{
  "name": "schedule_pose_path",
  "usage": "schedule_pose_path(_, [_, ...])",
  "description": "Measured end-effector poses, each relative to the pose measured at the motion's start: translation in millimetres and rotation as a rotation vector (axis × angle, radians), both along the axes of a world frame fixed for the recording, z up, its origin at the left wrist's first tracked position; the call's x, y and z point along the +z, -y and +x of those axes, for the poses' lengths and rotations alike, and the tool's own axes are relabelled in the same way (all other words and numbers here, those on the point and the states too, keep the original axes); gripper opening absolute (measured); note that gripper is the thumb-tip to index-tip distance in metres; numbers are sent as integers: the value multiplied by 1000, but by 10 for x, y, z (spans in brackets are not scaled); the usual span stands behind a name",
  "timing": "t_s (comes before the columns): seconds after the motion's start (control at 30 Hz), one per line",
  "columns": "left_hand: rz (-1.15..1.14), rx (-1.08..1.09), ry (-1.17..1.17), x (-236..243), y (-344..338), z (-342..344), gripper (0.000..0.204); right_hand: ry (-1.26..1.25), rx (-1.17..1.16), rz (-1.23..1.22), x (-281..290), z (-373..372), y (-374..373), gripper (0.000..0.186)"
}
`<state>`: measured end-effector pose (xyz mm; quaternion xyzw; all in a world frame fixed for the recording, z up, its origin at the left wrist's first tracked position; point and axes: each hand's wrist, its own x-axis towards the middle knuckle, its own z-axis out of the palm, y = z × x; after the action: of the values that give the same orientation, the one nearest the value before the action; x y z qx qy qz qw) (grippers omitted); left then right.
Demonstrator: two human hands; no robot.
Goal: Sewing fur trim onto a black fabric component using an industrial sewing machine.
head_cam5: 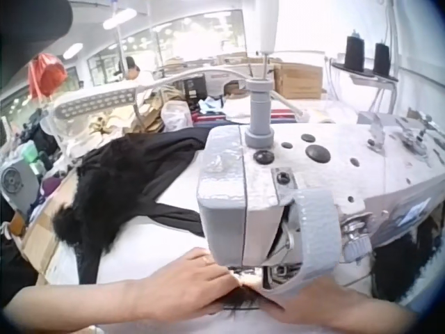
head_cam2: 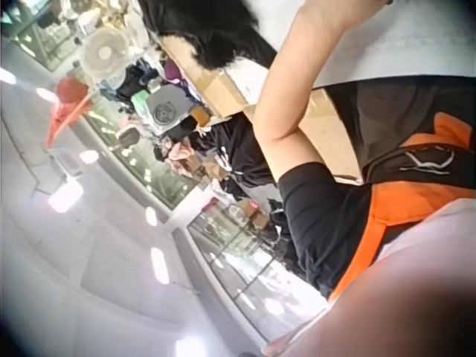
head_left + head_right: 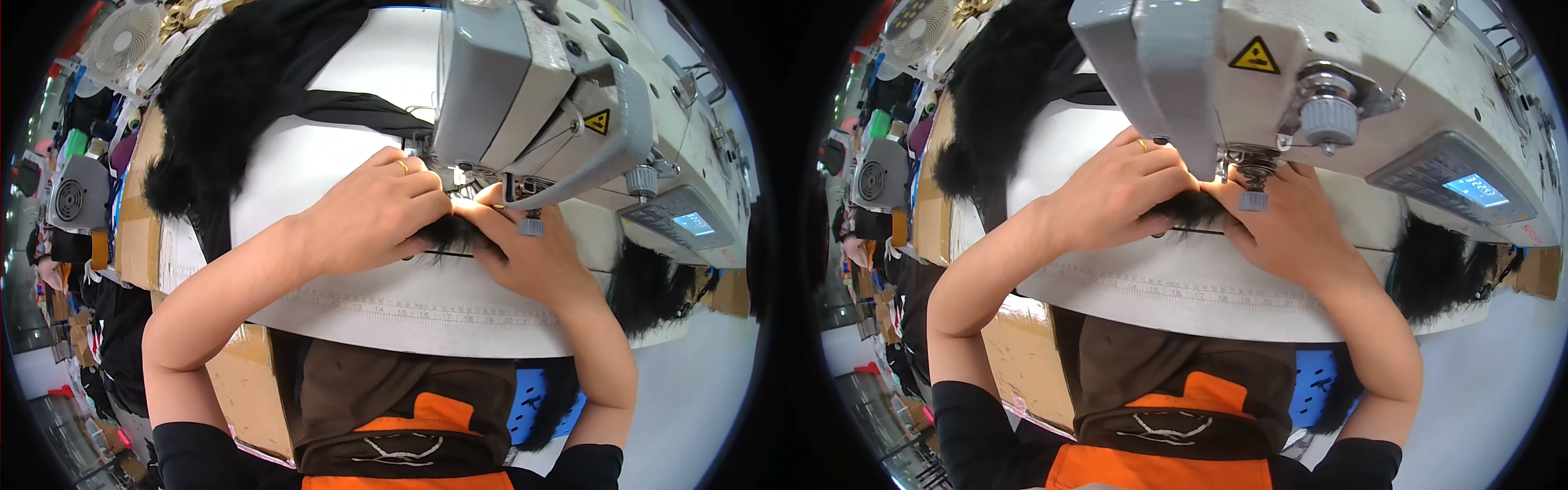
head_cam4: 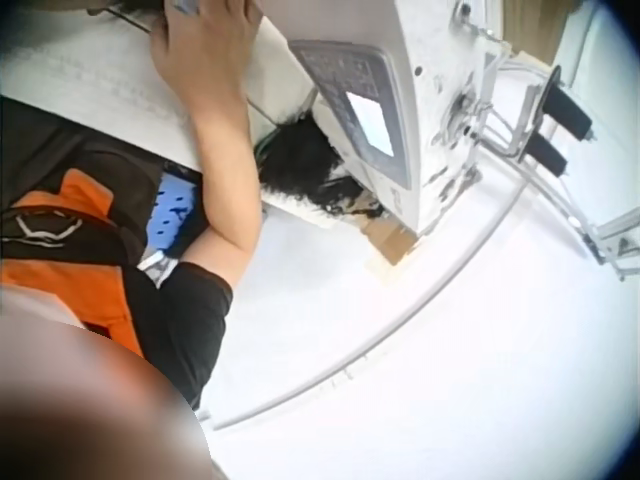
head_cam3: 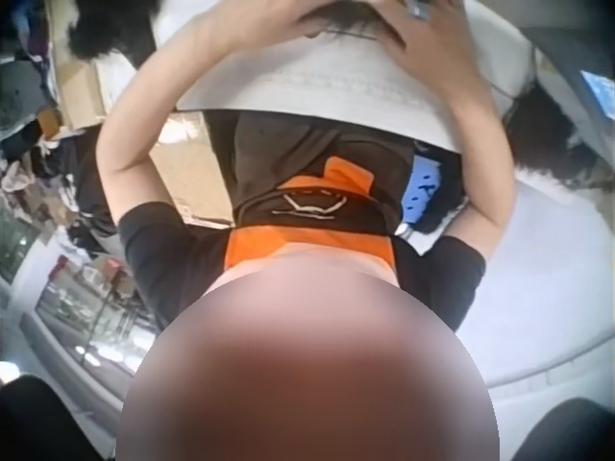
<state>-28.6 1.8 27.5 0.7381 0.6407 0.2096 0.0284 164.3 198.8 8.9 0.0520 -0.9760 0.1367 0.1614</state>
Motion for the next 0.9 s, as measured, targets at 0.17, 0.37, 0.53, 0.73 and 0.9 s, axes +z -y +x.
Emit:
schedule_pose_path(0.17, [34,-27,-18,-52,-29,-21,35,7,-50,235,-40,-5,84,52])
schedule_pose_path(0.37, [33,-24,-54,-32,-30,-6,32,-66,-142,331,-102,-13,189,52])
schedule_pose_path(0.53, [47,-21,-61,-44,-28,2,32,-98,-116,300,-103,-7,152,53])
schedule_pose_path(0.73, [33,41,-66,-126,-18,10,37,40,7,133,3,-16,-38,41])
schedule_pose_path(0.9, [199,51,41,-325,-36,60,52,-32,-60,-9,-37,13,76,19])
